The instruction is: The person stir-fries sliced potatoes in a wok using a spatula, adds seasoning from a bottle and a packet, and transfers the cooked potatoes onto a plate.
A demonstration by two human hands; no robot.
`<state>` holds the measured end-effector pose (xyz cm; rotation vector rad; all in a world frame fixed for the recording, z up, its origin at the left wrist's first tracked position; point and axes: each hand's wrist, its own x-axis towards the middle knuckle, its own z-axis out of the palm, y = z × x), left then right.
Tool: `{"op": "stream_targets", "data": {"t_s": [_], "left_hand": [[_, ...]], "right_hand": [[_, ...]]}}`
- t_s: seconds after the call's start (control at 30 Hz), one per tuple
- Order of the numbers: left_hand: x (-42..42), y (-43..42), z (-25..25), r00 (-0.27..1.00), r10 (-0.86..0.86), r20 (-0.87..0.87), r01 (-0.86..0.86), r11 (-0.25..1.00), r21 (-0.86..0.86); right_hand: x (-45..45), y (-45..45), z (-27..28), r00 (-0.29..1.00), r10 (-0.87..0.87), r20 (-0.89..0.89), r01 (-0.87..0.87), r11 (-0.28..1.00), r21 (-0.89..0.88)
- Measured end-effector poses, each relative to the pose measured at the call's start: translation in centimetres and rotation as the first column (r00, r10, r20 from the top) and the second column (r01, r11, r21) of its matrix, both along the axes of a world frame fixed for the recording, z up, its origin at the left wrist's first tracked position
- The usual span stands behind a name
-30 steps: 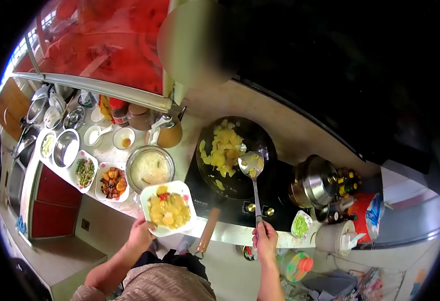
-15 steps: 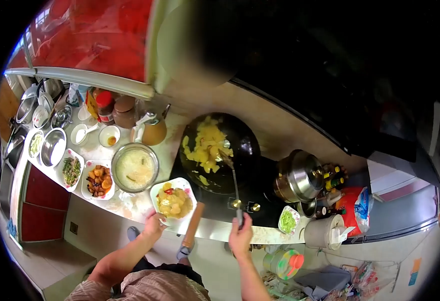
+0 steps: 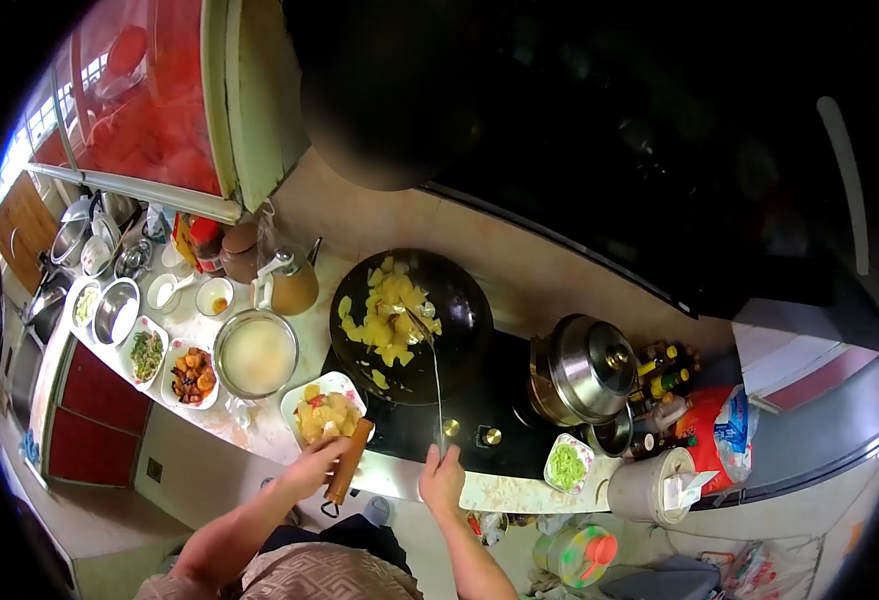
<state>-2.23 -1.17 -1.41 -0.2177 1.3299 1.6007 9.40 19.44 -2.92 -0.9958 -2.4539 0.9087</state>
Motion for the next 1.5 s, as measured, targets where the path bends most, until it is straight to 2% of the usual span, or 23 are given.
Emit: {"op": "stream_targets", "data": {"t_s": [0.03, 0.1, 0.2, 0.3, 0.37, 0.5, 0.57, 0.6, 0.63, 0.7, 0.77, 0.83, 0.87, 1.0, 1.07, 1.17, 1.2, 1.23, 1.3, 1.33, 1.43, 1.5], "left_hand": [[-0.4, 1.4, 1.6, 0.99, -0.033, 0.136, 0.02, 0.995, 0.097], [-1.0, 3.2, 1.1, 0.969, -0.161, 0.188, 0.128, 0.976, 0.175], [0.0, 4.1, 1.5, 0.986, -0.09, 0.142, 0.075, 0.991, 0.11], [-0.1, 3.4, 1.0, 0.988, -0.149, 0.044, 0.142, 0.982, 0.127], [-0.3, 2.8, 1.0, 0.988, -0.147, 0.051, 0.138, 0.979, 0.148], [0.5, 2.6, 1.0, 0.988, -0.15, 0.034, 0.144, 0.979, 0.144], [0.3, 2.6, 1.5, 0.988, -0.152, 0.037, 0.146, 0.979, 0.142], [0.5, 2.4, 1.5, 0.987, -0.156, 0.045, 0.149, 0.98, 0.135], [0.8, 2.4, 1.3, 0.987, -0.154, 0.051, 0.147, 0.98, 0.133], [0.8, 2.9, 0.9, 0.987, -0.164, -0.002, 0.163, 0.978, 0.134], [0.5, 2.6, 0.9, 0.984, -0.178, 0.001, 0.177, 0.977, 0.12], [0.7, 2.0, 1.1, 0.98, -0.198, 0.007, 0.197, 0.976, 0.095], [0.9, 1.8, 1.3, 0.985, -0.17, 0.02, 0.166, 0.979, 0.115], [1.2, 0.9, 0.3, 0.985, -0.172, -0.01, 0.172, 0.978, 0.122], [1.5, 0.4, 0.3, 0.983, -0.18, -0.044, 0.184, 0.976, 0.114], [1.6, -0.1, 0.3, 0.967, -0.204, -0.15, 0.218, 0.973, 0.08], [1.6, -0.1, 0.6, 0.961, -0.205, -0.184, 0.221, 0.973, 0.071], [1.6, -0.1, 0.9, 0.954, -0.205, -0.218, 0.224, 0.973, 0.064], [1.1, -0.1, 1.3, 0.948, -0.218, -0.231, 0.232, 0.972, 0.037], [0.8, -0.2, 1.3, 0.947, -0.215, -0.239, 0.229, 0.973, 0.033], [0.3, -0.6, 2.3, 0.94, -0.223, -0.259, 0.235, 0.972, 0.019], [0.2, -0.9, 2.5, 0.935, -0.243, -0.257, 0.252, 0.968, 0.004]], "right_hand": [[0.0, -0.1, -0.7, 1.0, -0.011, 0.005, 0.011, 0.998, 0.065], [-0.7, -0.3, -0.4, 0.999, -0.02, 0.034, 0.017, 0.998, 0.066], [-1.0, -0.7, 0.0, 0.994, -0.038, -0.102, 0.037, 0.999, -0.01], [-1.5, -0.7, 0.5, 1.0, -0.019, 0.008, 0.019, 1.0, 0.025], [-1.4, -0.8, 1.0, 0.999, -0.043, -0.003, 0.043, 0.999, -0.004], [-0.8, -0.6, 0.7, 0.999, -0.042, -0.009, 0.043, 0.998, 0.048], [-0.7, -0.5, 1.2, 0.987, -0.067, -0.145, 0.073, 0.997, 0.034], [-0.6, -0.2, 0.8, 0.986, -0.069, -0.152, 0.074, 0.997, 0.024], [-0.4, -0.1, 1.0, 0.987, -0.068, -0.147, 0.072, 0.997, 0.022], [-0.3, 0.7, 1.6, 0.997, -0.076, -0.013, 0.075, 0.996, -0.048], [-0.2, 1.2, 2.4, 0.995, -0.088, -0.049, 0.087, 0.996, -0.016], [-1.1, 1.2, 5.4, 0.99, -0.063, -0.124, 0.06, 0.998, -0.023], [-2.3, 0.8, 7.9, 0.977, -0.044, -0.21, 0.051, 0.998, 0.029], [-6.2, 3.5, 8.2, 0.969, 0.023, -0.247, 0.003, 0.995, 0.103], [-8.2, 3.6, 8.8, 0.998, 0.031, -0.062, -0.024, 0.994, 0.11], [-9.9, 1.5, 10.3, 0.997, 0.039, -0.07, -0.035, 0.998, 0.056], [-10.3, 1.1, 9.8, 0.989, 0.019, -0.15, -0.019, 1.0, 0.0], [-10.4, 0.4, 9.7, 0.988, 0.02, -0.153, -0.02, 1.0, -0.003], [-10.4, -1.2, 10.6, 0.984, 0.13, -0.125, -0.129, 0.991, 0.018], [-9.9, -1.6, 11.5, 0.985, 0.171, 0.012, -0.171, 0.984, 0.039], [-8.4, -0.3, 11.6, 0.978, 0.203, 0.048, -0.208, 0.969, 0.135], [-8.8, 0.4, 12.2, 0.989, 0.146, -0.021, -0.14, 0.974, 0.178]]}}
